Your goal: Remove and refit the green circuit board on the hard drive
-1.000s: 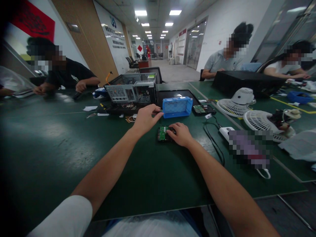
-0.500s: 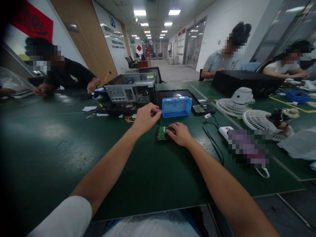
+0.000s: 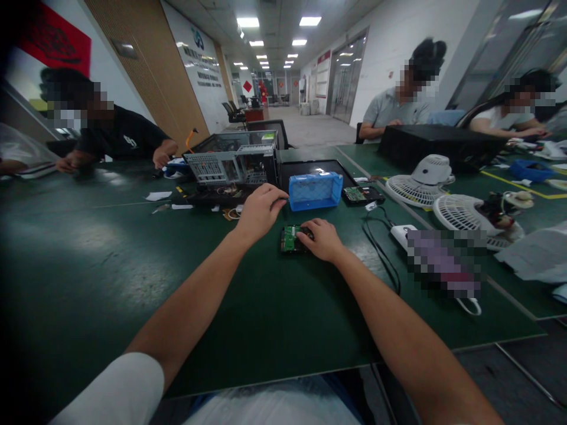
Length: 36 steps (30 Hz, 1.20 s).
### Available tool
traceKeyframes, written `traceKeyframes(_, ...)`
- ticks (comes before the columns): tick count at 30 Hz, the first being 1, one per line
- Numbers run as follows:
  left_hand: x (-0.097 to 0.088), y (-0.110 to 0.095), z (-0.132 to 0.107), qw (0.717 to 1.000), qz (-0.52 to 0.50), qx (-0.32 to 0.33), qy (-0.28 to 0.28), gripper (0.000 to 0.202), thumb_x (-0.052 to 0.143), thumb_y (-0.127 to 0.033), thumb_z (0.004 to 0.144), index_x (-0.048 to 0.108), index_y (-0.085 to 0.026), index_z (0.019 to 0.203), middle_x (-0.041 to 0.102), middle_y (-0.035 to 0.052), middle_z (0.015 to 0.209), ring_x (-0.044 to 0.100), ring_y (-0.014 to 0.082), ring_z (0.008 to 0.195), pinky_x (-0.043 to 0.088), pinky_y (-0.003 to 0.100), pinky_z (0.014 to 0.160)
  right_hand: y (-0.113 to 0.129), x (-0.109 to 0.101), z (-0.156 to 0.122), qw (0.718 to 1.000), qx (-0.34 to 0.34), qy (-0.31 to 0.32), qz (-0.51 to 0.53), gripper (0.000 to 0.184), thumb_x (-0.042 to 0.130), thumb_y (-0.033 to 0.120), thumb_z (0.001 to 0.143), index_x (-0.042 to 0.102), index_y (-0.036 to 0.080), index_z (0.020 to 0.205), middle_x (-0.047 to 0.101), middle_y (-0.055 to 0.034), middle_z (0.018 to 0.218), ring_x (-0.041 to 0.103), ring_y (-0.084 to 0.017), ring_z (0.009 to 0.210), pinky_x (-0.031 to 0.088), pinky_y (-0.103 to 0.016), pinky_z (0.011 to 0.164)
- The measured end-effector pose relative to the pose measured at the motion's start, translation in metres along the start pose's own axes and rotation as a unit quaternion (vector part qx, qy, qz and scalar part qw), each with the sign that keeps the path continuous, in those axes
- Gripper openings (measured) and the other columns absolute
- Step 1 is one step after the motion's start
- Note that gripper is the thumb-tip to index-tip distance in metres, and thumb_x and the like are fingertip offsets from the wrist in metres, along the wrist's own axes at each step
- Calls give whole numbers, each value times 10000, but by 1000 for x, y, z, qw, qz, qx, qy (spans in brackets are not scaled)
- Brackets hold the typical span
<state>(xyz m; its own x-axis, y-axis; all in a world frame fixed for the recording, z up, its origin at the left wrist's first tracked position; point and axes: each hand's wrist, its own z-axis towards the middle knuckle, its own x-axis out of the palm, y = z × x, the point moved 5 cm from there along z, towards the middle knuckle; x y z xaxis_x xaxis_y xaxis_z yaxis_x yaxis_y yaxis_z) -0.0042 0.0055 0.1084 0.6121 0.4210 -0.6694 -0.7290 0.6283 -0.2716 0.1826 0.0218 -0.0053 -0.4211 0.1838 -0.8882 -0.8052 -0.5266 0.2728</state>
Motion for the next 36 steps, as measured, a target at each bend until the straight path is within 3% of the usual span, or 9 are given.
traceKeyframes(12,2,1,0,999,-43,-25,-2,50,659,-234,909,654,-211,953,736,58,989,700,214,928,563,361,857,-1,0,0,1000,-6,-3,3,392,506,523,986,691,261,1212,673,-107,1182,606,-278,1094,445,-436,966)
traceKeyframes(20,3,9,-1,996,-68,-57,-30,240,746,-377,862,581,-203,841,738,50,904,701,194,816,567,333,758,0,-1,0,1000,-4,-7,9,376,516,516,984,691,267,1205,674,-105,1172,604,-281,1093,447,-438,958)
traceKeyframes(30,3,11,0,996,-46,-60,-38,42,616,-192,886,579,-208,873,717,60,924,686,196,855,557,336,807,0,-2,0,1000,-7,0,6,395,507,525,988,685,254,1214,672,-108,1195,606,-278,1099,450,-417,956)
traceKeyframes(36,0,4,1,999,-14,-51,-3,71,584,-174,895,631,-206,937,701,58,945,660,207,904,541,340,837,-1,0,0,1000,-5,-3,4,400,508,524,987,686,250,1216,674,-110,1200,603,-282,1108,444,-425,968)
